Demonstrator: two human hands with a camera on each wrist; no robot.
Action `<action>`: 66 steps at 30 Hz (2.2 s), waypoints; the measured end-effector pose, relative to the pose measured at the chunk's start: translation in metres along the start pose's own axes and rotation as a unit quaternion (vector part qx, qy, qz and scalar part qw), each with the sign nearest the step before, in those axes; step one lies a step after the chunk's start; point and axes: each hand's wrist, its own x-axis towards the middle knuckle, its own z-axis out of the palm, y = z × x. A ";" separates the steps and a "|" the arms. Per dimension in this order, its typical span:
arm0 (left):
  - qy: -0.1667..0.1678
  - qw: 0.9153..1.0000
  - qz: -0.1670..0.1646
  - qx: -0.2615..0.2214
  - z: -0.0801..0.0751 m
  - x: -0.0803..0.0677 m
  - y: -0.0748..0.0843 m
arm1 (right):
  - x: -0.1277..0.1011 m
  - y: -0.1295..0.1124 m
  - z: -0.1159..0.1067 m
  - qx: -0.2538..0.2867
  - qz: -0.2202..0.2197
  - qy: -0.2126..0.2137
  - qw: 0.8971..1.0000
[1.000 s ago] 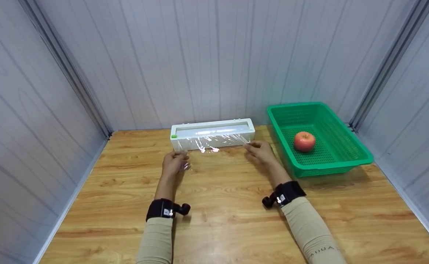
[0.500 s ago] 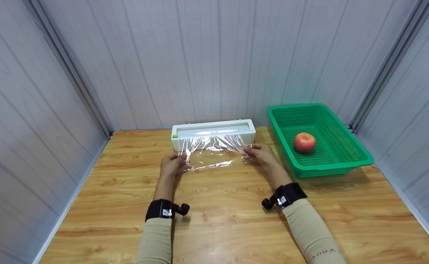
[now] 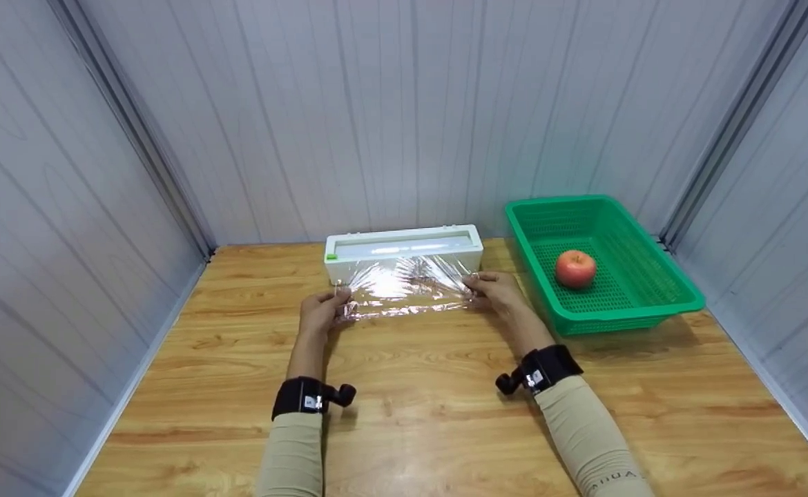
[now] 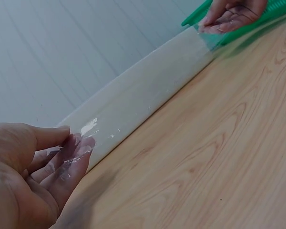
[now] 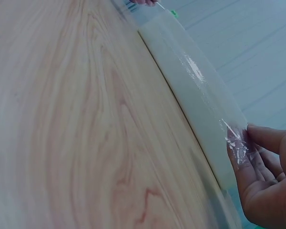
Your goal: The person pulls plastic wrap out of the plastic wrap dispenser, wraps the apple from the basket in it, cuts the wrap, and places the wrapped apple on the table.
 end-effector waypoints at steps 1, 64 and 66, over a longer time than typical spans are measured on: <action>0.000 1.000 -0.003 -0.004 0.000 0.000 0.000 | 0.000 0.000 -0.001 0.001 0.002 0.001 1.000; 0.006 0.996 0.036 -0.084 0.010 -0.019 0.041 | -0.017 -0.032 0.008 0.154 -0.033 -0.009 0.987; 0.006 0.995 0.042 -0.086 0.011 -0.019 0.042 | -0.018 -0.034 0.008 0.155 -0.038 -0.013 0.987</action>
